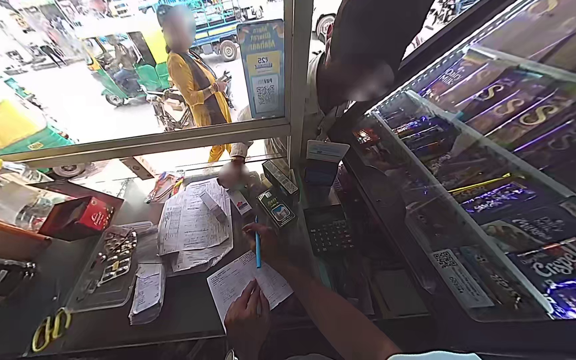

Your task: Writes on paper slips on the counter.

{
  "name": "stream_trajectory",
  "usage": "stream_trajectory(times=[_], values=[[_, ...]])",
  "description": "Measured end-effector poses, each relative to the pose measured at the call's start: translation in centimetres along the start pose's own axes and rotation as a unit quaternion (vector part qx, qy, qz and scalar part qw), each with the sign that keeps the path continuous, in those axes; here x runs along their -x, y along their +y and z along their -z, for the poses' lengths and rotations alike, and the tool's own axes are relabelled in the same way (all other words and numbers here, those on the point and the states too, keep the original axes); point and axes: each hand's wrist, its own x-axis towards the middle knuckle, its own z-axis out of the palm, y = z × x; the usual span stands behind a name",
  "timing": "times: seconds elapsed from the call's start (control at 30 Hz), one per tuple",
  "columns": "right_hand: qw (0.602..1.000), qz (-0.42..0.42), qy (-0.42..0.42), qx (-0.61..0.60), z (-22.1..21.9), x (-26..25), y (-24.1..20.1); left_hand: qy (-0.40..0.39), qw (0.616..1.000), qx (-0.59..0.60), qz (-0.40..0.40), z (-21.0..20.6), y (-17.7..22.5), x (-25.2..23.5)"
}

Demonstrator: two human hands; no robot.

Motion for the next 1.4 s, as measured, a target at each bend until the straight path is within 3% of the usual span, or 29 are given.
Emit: stream_trajectory(times=[1.17, 1.33, 1.4], values=[[1.0, -0.009, -0.001, 0.015, 0.4, 0.0, -0.7, 0.013, 1.0, -0.008, 0.001, -0.4, -0.2, 0.2], [1.0, 0.011, 0.017, 0.006, -0.1, 0.0, 0.3, 0.009, 1.0, -0.006, 0.002, -0.5, -0.1, 0.4], [0.996, 0.055, 0.065, -0.019, -0.1, 0.0, -0.8, 0.013, 1.0, -0.009, 0.002, -0.5, -0.4, 0.1]])
